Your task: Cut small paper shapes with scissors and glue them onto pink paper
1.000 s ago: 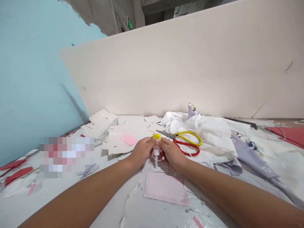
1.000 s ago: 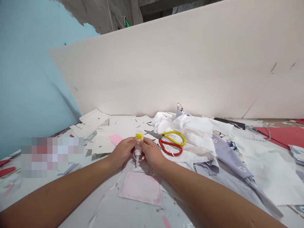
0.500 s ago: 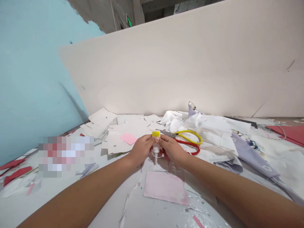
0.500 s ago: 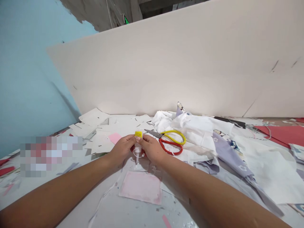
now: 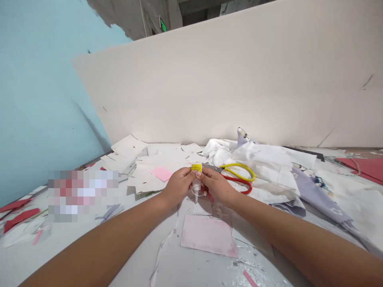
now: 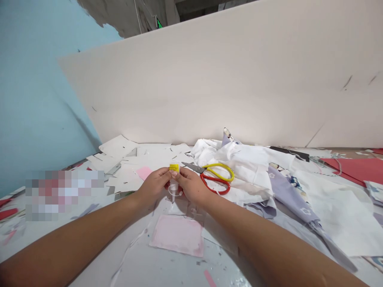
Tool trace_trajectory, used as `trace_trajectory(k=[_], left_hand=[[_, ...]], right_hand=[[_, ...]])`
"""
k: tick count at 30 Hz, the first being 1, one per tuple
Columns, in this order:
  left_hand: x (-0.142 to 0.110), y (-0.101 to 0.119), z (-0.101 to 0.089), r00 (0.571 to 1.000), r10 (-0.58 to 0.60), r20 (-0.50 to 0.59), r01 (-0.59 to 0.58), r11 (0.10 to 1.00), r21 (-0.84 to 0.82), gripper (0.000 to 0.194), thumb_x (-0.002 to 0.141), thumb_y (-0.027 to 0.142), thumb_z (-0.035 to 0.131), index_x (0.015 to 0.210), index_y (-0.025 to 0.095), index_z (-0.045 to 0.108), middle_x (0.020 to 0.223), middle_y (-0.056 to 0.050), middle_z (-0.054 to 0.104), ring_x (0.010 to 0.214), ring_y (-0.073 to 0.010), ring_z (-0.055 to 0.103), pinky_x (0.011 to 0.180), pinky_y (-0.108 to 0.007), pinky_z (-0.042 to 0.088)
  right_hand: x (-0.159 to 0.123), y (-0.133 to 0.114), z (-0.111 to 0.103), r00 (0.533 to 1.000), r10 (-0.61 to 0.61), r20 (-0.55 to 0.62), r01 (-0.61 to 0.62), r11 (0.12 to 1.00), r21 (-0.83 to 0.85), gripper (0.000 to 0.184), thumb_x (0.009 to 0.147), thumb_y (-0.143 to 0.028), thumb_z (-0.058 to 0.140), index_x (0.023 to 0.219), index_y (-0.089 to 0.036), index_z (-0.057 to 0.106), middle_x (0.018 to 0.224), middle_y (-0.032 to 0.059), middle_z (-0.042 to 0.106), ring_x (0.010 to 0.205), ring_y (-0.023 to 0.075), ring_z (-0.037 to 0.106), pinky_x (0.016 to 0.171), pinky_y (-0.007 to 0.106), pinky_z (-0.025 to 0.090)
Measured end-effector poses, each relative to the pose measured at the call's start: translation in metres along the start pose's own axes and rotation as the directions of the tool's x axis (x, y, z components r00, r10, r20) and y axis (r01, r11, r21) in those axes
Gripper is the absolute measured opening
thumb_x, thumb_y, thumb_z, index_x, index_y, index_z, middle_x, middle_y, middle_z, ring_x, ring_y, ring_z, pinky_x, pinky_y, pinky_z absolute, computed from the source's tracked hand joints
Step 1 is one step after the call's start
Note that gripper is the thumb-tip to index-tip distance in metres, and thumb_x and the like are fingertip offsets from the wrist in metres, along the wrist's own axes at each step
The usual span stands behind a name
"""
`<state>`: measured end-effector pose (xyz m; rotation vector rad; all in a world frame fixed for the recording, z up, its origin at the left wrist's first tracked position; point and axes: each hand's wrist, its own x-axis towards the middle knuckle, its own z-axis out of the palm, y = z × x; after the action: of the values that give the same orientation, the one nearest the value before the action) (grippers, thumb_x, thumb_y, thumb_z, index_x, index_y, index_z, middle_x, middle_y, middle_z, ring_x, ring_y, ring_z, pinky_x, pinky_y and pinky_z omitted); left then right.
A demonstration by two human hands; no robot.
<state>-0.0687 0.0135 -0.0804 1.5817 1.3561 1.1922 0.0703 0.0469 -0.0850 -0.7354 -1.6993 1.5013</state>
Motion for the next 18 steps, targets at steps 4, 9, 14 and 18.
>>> trace_trajectory(k=[4, 9, 14, 18], left_hand=[[0.001, -0.002, 0.0, 1.0, 0.013, -0.006, -0.012, 1.0, 0.029, 0.034, 0.078, 0.05, 0.045, 0.07, 0.017, 0.052, 0.06, 0.001, 0.053, 0.058, -0.0134, 0.05, 0.052, -0.024, 0.037], [0.001, 0.0, 0.0, 0.999, 0.024, -0.026, -0.023, 0.999, 0.038, 0.033, 0.079, 0.047, 0.046, 0.069, 0.017, 0.052, 0.06, 0.001, 0.052, 0.058, -0.0129, 0.049, 0.054, -0.025, 0.037], [0.001, 0.004, 0.0, 0.998, 0.046, -0.034, -0.043, 0.997, 0.065, 0.032, 0.08, 0.045, 0.045, 0.069, 0.017, 0.052, 0.061, 0.001, 0.05, 0.059, -0.0126, 0.047, 0.056, -0.025, 0.037], [-0.001, 0.009, 0.001, 0.999, 0.048, -0.025, -0.047, 0.998, 0.052, 0.03, 0.08, 0.043, 0.045, 0.067, 0.017, 0.051, 0.061, 0.002, 0.049, 0.059, -0.0117, 0.045, 0.055, -0.024, 0.036]], right_hand=[[0.0, 0.0, 0.0, 1.0, -0.007, 0.002, 0.007, 1.0, -0.029, 0.032, 0.078, -0.051, 0.051, 0.077, -0.019, 0.051, 0.057, -0.0044, 0.048, 0.048, 0.0091, 0.042, 0.043, 0.021, 0.034], [-0.002, -0.001, 0.0, 1.0, -0.01, -0.004, 0.01, 0.998, -0.055, 0.034, 0.078, -0.052, 0.05, 0.08, -0.018, 0.053, 0.057, -0.0047, 0.046, 0.05, 0.0098, 0.043, 0.043, 0.021, 0.034], [-0.003, -0.003, -0.001, 1.0, -0.017, -0.008, 0.016, 0.997, -0.079, 0.033, 0.079, -0.051, 0.049, 0.08, -0.019, 0.053, 0.056, -0.0052, 0.044, 0.047, 0.0087, 0.041, 0.042, 0.021, 0.032], [-0.003, -0.003, -0.001, 1.0, -0.014, -0.002, 0.014, 0.996, -0.085, 0.031, 0.081, -0.05, 0.046, 0.081, -0.02, 0.052, 0.056, -0.006, 0.044, 0.042, 0.0072, 0.037, 0.04, 0.021, 0.031]])
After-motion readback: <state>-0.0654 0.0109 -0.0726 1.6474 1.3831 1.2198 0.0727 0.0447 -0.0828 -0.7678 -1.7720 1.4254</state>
